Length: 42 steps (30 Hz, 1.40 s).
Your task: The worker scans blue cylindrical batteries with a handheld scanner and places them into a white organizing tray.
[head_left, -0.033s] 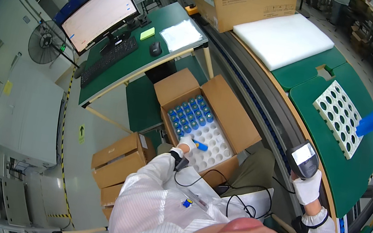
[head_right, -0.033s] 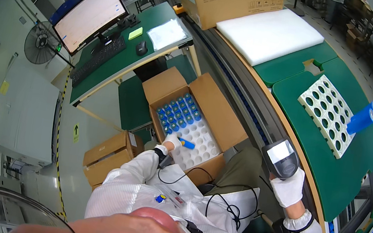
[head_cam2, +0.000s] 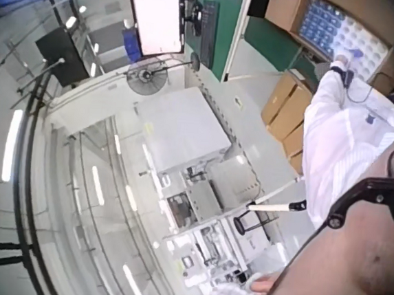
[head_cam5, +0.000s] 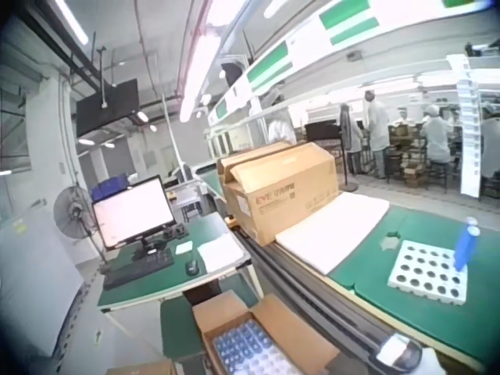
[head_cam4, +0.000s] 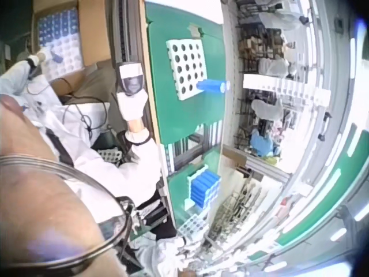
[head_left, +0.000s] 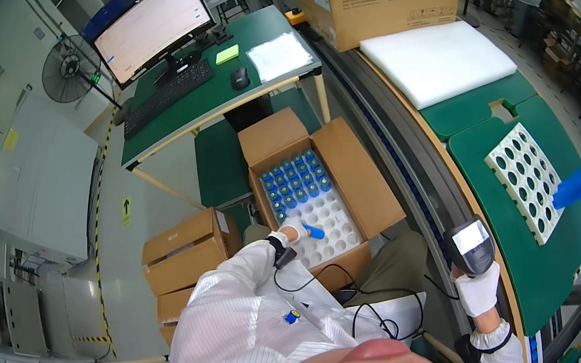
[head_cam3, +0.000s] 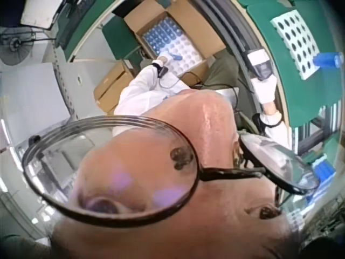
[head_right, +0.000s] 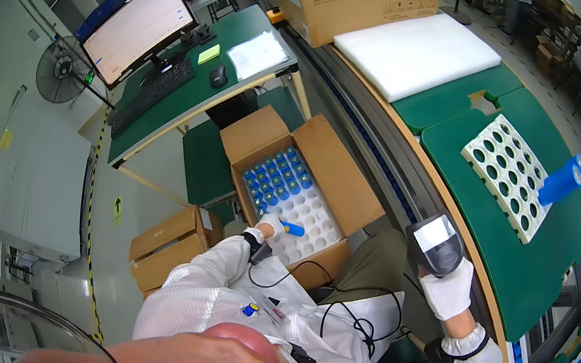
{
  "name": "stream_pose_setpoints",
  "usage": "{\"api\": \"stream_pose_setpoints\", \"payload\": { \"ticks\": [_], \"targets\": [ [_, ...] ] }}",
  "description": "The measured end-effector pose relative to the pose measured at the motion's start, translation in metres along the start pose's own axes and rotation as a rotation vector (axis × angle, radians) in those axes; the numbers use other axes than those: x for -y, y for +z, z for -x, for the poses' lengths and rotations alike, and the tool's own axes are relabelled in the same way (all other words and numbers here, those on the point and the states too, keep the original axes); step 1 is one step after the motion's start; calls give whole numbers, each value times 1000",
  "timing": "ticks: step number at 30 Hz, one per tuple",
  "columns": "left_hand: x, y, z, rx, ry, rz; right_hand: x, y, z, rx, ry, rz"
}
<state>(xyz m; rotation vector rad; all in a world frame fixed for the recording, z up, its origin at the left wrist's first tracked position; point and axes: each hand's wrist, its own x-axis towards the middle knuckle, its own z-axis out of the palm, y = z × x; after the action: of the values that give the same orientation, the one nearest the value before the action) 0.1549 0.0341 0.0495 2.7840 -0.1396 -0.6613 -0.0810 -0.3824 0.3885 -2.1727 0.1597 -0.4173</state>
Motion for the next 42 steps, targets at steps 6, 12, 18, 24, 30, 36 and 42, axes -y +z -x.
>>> {"api": "stream_pose_setpoints", "payload": {
  "ticks": [6, 12, 18, 24, 30, 36, 42],
  "targets": [
    [6, 63, -30, 280, 216, -419, 0, -3, 1, 47, 1, 3],
    [10, 90, -28, 135, 86, -54, 3, -1, 3, 30, -63, -2],
    [8, 29, -3, 488, -41, 1619, 4, -1, 5, 141, 0, 57],
    [-44, -48, 36, 288, 72, 1848, -3, 13, 10, 180, 37, -60],
    [-92, -77, 48, 79, -7, 1992, -13, 14, 14, 299, 425, -294],
    [-104, -89, 49, 594, 19, 2469, -4, 17, 17, 343, 414, -324],
    [-124, -87, 53, 544, 57, 2375, -2, 16, 18, 398, 475, -264]
  ]
}}
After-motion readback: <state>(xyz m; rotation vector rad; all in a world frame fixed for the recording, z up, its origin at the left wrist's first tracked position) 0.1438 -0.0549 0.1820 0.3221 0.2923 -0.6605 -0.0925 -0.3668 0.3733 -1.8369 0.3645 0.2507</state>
